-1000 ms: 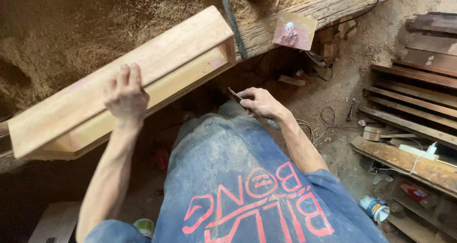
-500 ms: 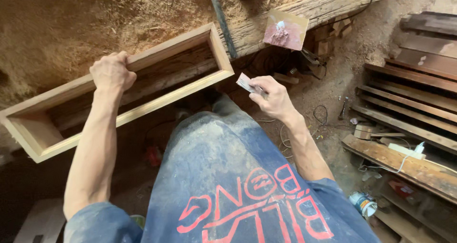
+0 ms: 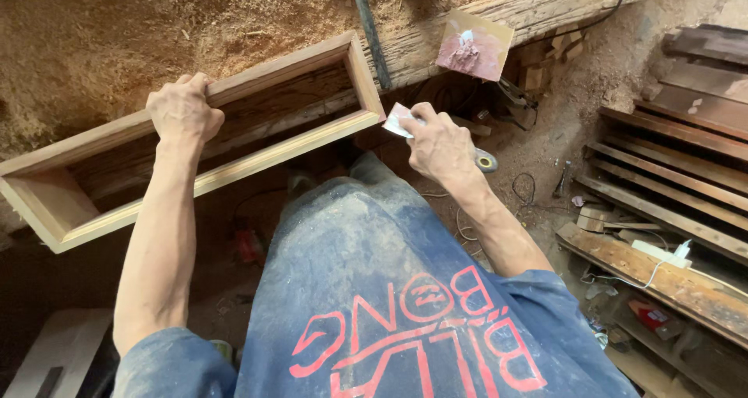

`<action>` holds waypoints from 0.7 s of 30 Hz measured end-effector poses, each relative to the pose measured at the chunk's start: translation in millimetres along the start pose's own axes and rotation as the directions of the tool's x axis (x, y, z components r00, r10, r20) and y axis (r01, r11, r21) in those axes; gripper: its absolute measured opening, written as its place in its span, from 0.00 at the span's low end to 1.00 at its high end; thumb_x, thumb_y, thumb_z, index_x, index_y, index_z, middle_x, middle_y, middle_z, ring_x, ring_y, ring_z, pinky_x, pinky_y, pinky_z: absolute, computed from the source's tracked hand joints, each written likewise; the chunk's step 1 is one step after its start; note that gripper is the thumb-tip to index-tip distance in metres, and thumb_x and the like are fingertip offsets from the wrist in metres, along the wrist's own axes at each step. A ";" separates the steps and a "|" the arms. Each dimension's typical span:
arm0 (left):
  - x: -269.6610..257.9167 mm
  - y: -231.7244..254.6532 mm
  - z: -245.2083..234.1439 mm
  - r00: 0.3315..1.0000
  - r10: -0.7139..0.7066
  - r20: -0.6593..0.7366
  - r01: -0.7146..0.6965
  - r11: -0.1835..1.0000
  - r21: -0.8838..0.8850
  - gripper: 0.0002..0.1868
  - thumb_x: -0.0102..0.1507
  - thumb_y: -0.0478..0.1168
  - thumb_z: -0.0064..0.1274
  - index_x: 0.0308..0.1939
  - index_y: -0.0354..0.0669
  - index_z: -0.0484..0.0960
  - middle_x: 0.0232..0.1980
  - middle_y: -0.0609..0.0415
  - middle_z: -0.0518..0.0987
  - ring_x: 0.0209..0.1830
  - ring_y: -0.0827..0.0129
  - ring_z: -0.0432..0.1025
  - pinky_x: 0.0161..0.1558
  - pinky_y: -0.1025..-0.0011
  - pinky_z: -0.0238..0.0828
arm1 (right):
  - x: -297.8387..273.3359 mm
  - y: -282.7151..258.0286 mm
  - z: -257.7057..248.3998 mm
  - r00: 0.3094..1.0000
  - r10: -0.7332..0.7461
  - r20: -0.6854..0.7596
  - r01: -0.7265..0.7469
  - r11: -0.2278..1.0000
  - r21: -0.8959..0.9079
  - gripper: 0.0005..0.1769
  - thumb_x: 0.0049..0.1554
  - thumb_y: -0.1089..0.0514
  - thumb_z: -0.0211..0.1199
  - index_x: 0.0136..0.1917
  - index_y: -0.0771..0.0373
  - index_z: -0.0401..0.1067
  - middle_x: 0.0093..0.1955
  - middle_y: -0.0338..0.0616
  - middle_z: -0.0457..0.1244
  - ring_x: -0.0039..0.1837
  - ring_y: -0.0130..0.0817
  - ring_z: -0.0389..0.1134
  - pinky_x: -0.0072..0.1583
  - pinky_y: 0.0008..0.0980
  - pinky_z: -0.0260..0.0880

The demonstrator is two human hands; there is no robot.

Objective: The person applies wood filler to the joints of wooden frames using a putty knife and their fingers. They sand the wood with sandpaper, pick up and rotate different frames on a workbench, and move various items across the sawdust-covered surface.

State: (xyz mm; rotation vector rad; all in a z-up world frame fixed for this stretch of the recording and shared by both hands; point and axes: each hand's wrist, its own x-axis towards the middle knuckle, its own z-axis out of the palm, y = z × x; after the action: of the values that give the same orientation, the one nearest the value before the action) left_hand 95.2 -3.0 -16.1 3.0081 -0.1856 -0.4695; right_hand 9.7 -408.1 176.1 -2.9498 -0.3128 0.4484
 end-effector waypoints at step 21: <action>-47.6 38.2 6.9 0.787 -0.104 -0.608 0.058 0.994 -0.095 0.29 0.54 0.31 0.57 0.61 0.44 0.80 0.64 0.52 0.76 0.72 0.62 0.66 0.74 0.63 0.56 | -5.0 63.3 30.4 0.992 0.126 -0.010 -0.090 0.759 0.644 0.20 0.54 0.62 0.71 0.61 0.60 0.76 0.59 0.45 0.66 0.55 0.35 0.71 0.52 0.35 0.74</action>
State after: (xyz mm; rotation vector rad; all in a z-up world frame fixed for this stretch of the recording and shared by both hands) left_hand 44.1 -34.9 -4.4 2.9154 0.0147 0.5035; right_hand 7.3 -467.2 138.0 -2.2944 0.0299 0.3889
